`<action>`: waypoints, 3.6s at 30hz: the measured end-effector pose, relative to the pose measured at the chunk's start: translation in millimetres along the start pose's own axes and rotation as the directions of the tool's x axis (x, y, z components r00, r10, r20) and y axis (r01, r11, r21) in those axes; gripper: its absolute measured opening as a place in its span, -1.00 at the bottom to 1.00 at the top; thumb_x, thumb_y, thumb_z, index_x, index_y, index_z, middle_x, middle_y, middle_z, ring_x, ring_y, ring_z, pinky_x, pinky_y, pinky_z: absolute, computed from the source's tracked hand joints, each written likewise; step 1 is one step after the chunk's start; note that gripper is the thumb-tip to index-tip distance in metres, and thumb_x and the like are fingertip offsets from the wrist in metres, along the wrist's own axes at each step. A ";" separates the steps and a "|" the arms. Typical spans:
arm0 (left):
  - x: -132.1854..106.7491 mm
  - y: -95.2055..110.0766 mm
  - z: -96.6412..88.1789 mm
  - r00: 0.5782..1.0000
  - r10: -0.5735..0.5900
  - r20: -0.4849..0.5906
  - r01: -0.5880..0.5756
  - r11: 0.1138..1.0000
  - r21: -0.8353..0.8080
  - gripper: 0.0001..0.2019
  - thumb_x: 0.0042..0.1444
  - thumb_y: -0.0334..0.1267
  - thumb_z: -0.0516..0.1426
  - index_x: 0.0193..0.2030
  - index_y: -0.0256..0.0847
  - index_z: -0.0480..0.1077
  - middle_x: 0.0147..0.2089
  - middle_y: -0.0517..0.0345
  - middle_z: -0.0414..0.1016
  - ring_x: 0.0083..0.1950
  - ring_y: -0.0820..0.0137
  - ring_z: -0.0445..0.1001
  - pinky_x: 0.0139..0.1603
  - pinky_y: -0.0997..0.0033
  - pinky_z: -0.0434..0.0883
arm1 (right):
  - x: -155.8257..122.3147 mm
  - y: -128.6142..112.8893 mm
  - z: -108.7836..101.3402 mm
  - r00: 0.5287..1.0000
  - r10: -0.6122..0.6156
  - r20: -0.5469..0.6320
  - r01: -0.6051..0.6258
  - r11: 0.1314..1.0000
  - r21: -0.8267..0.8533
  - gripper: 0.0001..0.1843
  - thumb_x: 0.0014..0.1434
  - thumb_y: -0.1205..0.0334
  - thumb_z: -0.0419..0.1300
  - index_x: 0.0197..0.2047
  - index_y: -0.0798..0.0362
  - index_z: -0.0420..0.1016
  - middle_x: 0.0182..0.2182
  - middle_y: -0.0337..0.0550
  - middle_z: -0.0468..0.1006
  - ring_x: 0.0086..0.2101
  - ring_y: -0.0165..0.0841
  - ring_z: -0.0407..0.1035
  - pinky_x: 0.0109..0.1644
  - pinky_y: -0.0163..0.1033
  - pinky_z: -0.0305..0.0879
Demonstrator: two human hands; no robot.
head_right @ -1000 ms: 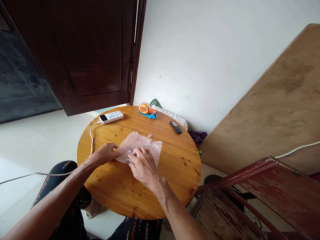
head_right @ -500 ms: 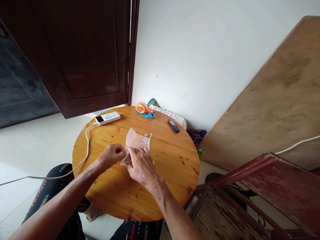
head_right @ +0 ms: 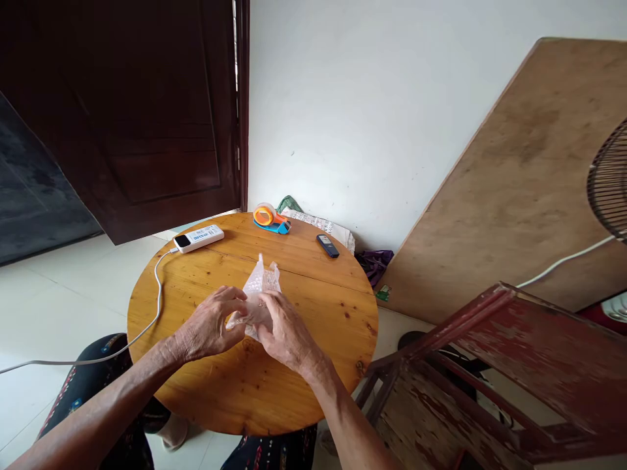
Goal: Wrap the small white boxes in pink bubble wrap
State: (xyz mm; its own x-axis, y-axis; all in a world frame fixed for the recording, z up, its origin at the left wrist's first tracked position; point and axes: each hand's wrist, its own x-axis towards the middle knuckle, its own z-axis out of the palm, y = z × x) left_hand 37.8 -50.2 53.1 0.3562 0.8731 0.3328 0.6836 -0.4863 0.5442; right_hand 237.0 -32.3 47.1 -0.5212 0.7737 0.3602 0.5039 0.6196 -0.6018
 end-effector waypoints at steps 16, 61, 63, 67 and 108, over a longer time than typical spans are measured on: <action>-0.8 -11.9 -11.7 0.972 0.207 0.114 -0.202 0.978 -0.051 -0.75 0.27 -0.34 -0.03 -0.26 -0.19 0.48 0.05 0.00 0.56 0.02 0.23 0.45 0.11 0.19 0.37 | -12.4 8.1 -6.3 0.948 0.302 -0.103 -0.308 0.950 -0.046 -0.89 0.15 0.20 0.22 -0.24 0.02 0.47 -0.06 -0.05 0.43 -0.03 -0.19 0.38 0.06 -0.13 0.27; 9.6 14.6 13.2 0.975 -0.121 0.186 0.093 0.984 0.149 -0.88 0.22 -0.30 0.12 -0.19 -0.19 0.49 -0.12 0.03 0.47 -0.04 0.25 0.49 -0.05 0.35 0.41 | 12.6 7.8 30.1 0.808 0.556 -0.196 -0.473 0.809 0.349 -0.44 0.06 0.22 0.15 0.16 0.07 0.31 -0.59 -0.41 0.38 -0.57 -0.40 0.28 -0.48 -0.34 0.21; 8.1 11.1 16.7 0.980 -0.121 0.161 0.103 0.988 0.119 -0.91 0.19 -0.30 0.13 -0.21 -0.19 0.47 -0.12 0.03 0.48 -0.03 0.24 0.49 -0.05 0.35 0.42 | 13.5 4.3 32.3 0.809 0.555 -0.193 -0.475 0.811 0.340 -0.40 0.07 0.24 0.12 0.21 0.10 0.27 -0.60 -0.42 0.35 -0.58 -0.39 0.26 -0.49 -0.34 0.21; 5.3 6.0 25.1 0.987 -0.145 0.068 0.143 0.989 0.026 -0.75 0.15 -0.30 0.15 -0.02 -0.23 0.39 -0.04 -0.04 0.49 0.03 0.19 0.48 0.03 0.27 0.42 | 14.3 -4.9 31.9 0.828 0.532 -0.179 -0.479 0.836 0.267 -0.37 0.08 0.24 0.11 0.25 0.17 0.25 -0.60 -0.39 0.35 -0.55 -0.36 0.27 -0.46 -0.31 0.24; 3.7 13.1 47.9 0.917 -0.398 -0.038 0.392 0.913 -0.115 -0.46 0.01 -0.42 0.09 0.18 -0.08 0.37 -0.06 0.04 0.35 -0.11 0.27 0.46 -0.06 0.33 0.42 | 45.5 55.2 11.1 0.988 -0.085 0.126 0.090 0.995 -0.035 -0.66 0.15 0.48 0.05 -0.29 0.00 0.63 -0.23 -0.13 0.67 -0.20 -0.26 0.47 -0.03 -0.13 0.30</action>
State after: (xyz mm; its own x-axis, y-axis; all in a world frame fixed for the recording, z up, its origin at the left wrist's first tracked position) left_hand 78.6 -51.8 24.6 0.0304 0.9926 0.1174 0.6901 -0.1058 0.7160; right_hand 233.4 35.7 22.4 -0.6449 0.6955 0.3169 0.4787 0.6908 -0.5420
